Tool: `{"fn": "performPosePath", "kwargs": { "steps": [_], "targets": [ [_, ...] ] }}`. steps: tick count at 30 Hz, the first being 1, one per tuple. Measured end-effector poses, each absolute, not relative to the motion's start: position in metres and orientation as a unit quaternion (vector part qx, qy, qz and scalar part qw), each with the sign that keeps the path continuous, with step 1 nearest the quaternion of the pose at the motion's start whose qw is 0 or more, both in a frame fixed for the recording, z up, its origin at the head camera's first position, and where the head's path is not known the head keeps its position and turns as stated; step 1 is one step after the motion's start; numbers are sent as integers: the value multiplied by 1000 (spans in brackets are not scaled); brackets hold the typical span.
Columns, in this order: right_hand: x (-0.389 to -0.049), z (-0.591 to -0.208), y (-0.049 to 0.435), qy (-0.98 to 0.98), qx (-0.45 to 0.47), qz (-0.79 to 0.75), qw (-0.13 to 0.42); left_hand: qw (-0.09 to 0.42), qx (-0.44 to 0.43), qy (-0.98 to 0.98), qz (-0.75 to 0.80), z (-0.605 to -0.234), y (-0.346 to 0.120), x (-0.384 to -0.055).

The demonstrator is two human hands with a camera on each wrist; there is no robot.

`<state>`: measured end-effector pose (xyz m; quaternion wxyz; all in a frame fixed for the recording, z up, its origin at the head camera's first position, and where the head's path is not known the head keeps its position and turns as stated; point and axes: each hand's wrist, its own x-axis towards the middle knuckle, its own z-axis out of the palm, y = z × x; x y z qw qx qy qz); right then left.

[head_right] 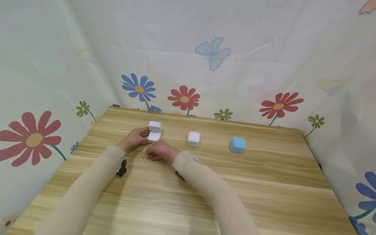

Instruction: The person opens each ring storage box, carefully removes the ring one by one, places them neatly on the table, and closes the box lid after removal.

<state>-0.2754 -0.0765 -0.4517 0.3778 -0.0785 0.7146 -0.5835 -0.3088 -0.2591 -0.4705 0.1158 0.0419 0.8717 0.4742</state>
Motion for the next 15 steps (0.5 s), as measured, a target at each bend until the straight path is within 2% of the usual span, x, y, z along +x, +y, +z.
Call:
{"fn": "performPosePath", "kwargs": {
  "steps": [15],
  "targets": [
    [-283, -437, -64, 735, -96, -575, 346, 113, 54, 877, 464, -471, -260, -310]
  ]
}}
